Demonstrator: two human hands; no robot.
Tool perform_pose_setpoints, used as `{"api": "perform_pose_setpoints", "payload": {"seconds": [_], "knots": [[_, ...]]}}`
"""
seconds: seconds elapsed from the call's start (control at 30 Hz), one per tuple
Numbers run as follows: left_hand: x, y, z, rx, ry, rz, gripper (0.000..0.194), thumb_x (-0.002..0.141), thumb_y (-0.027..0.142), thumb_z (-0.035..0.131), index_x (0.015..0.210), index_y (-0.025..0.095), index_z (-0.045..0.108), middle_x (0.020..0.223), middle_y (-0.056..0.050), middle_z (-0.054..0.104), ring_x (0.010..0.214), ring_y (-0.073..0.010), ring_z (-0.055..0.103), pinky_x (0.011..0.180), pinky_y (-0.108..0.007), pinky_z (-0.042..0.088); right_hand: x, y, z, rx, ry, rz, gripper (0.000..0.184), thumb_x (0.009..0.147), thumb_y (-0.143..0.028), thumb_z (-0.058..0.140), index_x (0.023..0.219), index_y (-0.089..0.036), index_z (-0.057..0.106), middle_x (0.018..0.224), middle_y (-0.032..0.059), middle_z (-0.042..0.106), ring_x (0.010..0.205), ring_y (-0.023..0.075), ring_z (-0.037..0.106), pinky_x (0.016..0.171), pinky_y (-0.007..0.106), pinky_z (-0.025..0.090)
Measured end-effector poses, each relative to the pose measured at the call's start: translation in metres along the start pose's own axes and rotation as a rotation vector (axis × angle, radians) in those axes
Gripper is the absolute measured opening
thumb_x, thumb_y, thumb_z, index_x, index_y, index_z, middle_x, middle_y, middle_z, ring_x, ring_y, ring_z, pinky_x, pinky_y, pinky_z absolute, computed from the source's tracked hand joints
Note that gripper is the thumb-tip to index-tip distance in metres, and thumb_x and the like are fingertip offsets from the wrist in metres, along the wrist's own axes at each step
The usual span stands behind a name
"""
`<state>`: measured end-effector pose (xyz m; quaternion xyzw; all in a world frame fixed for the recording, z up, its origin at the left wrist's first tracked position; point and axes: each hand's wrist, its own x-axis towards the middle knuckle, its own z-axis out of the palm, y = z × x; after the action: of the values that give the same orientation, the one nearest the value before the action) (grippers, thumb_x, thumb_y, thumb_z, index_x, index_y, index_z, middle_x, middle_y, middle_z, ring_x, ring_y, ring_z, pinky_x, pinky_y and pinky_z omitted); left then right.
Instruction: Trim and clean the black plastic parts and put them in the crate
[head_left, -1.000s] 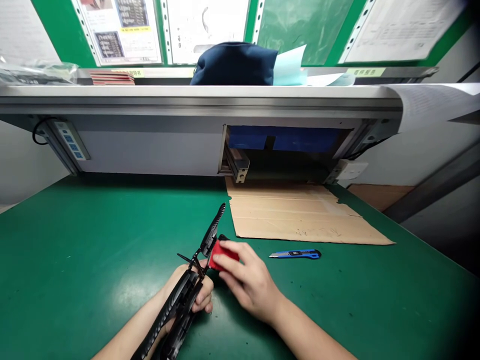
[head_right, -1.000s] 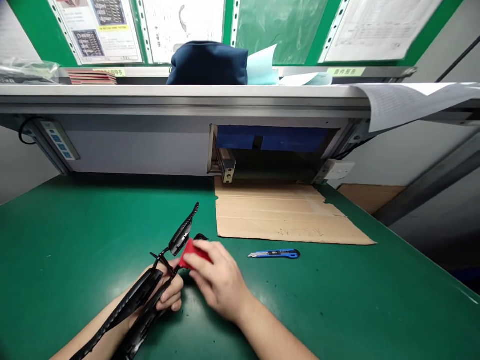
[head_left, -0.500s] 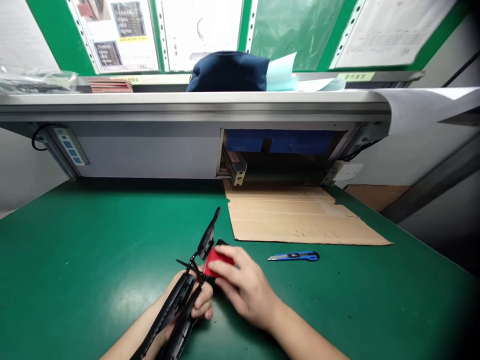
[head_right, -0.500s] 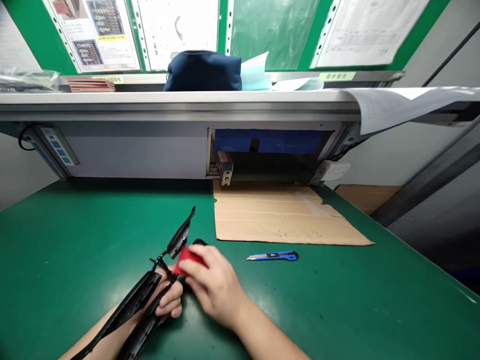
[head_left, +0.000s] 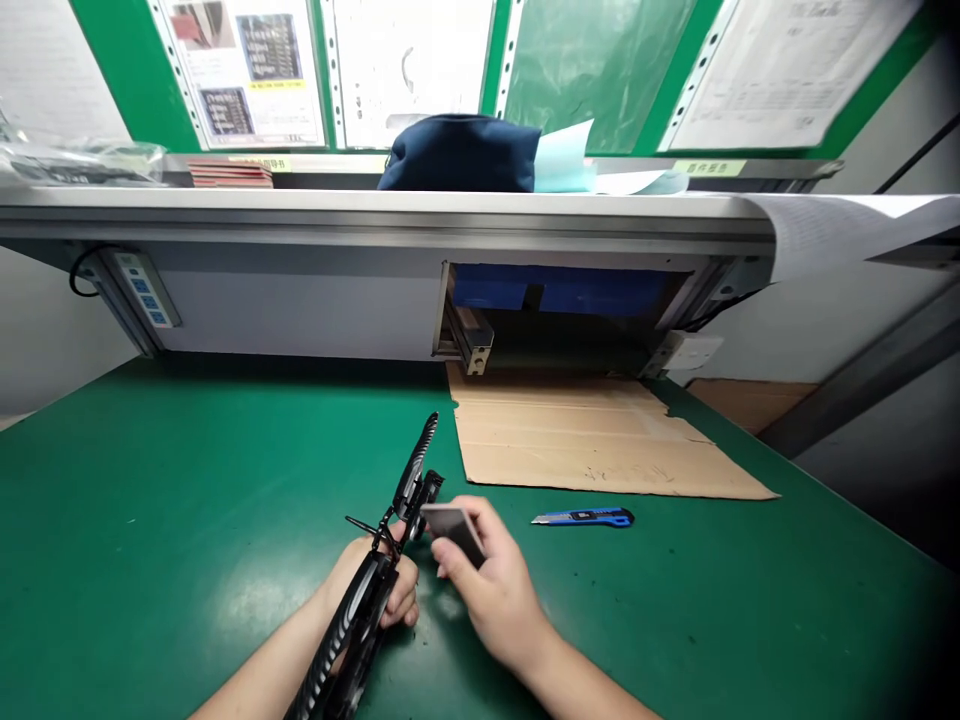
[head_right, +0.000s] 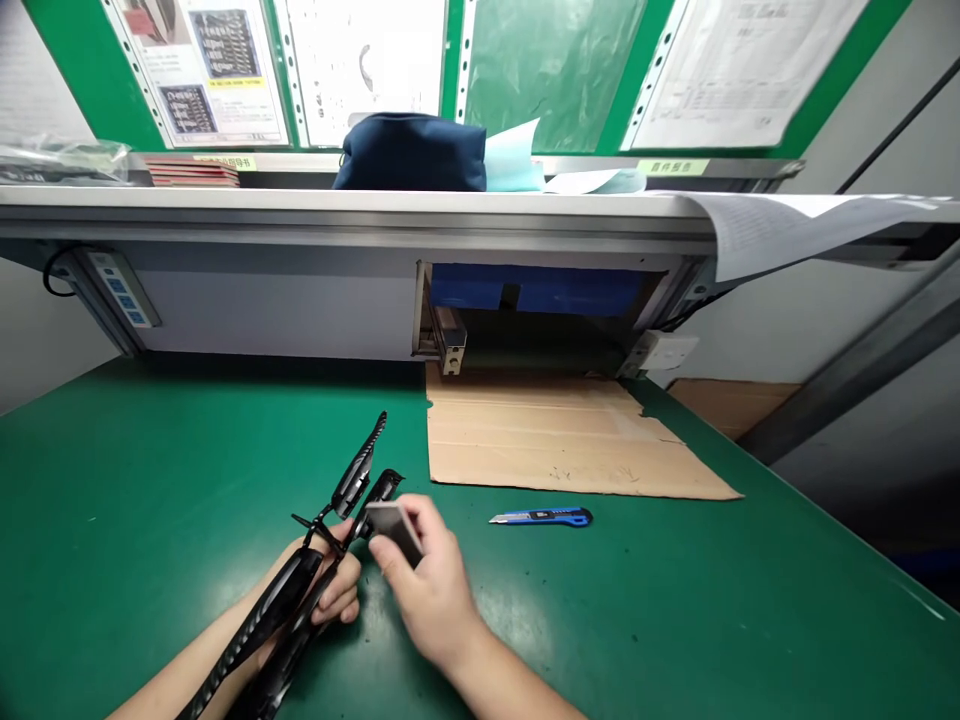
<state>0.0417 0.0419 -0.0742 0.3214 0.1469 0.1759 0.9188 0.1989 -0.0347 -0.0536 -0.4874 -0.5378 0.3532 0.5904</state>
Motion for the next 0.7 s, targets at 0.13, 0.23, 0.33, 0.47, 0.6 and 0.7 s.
{"api": "perform_pose_setpoints", "payload": {"seconds": [0.13, 0.23, 0.33, 0.47, 0.6, 0.7], "knots": [[0.002, -0.004, -0.002, 0.026, 0.05, -0.013, 0.058, 0.09, 0.045, 0.049, 0.043, 0.011, 0.06, 0.031, 0.0, 0.041, 0.027, -0.0088, 0.039, 0.05, -0.027, 0.042, 0.007, 0.001, -0.007, -0.236, -0.035, 0.0, 0.02, 0.098, -0.037, 0.051, 0.097, -0.019, 0.059, 0.08, 0.0007, 0.058, 0.07, 0.016, 0.055, 0.063, 0.023, 0.044], [0.001, -0.004, 0.002, 0.025, 0.094, 0.005, 0.032, 0.086, 0.042, 0.058, 0.087, 0.013, 0.072, 0.036, 0.002, 0.05, 0.027, -0.0096, 0.04, 0.048, -0.026, 0.041, 0.015, 0.004, -0.019, -0.292, 0.136, -0.056, 0.018, 0.097, -0.035, 0.051, 0.101, -0.019, 0.058, 0.085, 0.0016, 0.059, 0.077, 0.0178, 0.056, 0.07, 0.025, 0.045], [-0.001, -0.005, 0.008, 0.022, 0.097, -0.011, 0.038, 0.082, 0.042, 0.062, 0.106, 0.012, 0.067, 0.034, 0.004, 0.05, 0.027, -0.01, 0.039, 0.047, -0.026, 0.041, 0.015, 0.005, -0.021, -0.305, 0.114, -0.165, 0.017, 0.098, -0.03, 0.048, 0.107, -0.02, 0.06, 0.094, 0.0036, 0.058, 0.084, 0.0186, 0.057, 0.077, 0.027, 0.046], [-0.002, -0.005, 0.01, 0.006, 0.106, -0.012, 0.04, 0.078, 0.044, 0.066, 0.101, 0.01, 0.067, 0.032, 0.004, 0.048, 0.026, -0.0092, 0.035, 0.046, -0.026, 0.039, 0.014, 0.004, -0.015, -0.245, -0.01, -0.241, 0.024, 0.099, -0.022, 0.044, 0.114, -0.022, 0.062, 0.097, 0.0048, 0.054, 0.077, 0.0161, 0.058, 0.072, 0.027, 0.049], [-0.002, -0.005, 0.006, -0.02, 0.141, 0.007, 0.039, 0.074, 0.047, 0.069, 0.095, 0.014, 0.066, 0.031, 0.006, 0.045, 0.027, -0.0077, 0.029, 0.043, -0.024, 0.034, 0.019, -0.002, -0.025, -0.26, -0.13, -0.26, 0.025, 0.098, -0.019, 0.044, 0.111, -0.024, 0.066, 0.092, 0.0041, 0.056, 0.082, 0.0175, 0.057, 0.076, 0.029, 0.048], [-0.001, -0.008, 0.004, -0.012, 0.158, 0.014, 0.039, 0.076, 0.045, 0.067, 0.099, 0.014, 0.064, 0.03, 0.006, 0.044, 0.027, -0.0079, 0.029, 0.044, -0.024, 0.034, 0.021, -0.006, -0.034, -0.263, -0.203, -0.294, 0.025, 0.098, -0.019, 0.045, 0.107, -0.025, 0.068, 0.09, 0.0041, 0.057, 0.082, 0.018, 0.057, 0.076, 0.03, 0.047]]}}
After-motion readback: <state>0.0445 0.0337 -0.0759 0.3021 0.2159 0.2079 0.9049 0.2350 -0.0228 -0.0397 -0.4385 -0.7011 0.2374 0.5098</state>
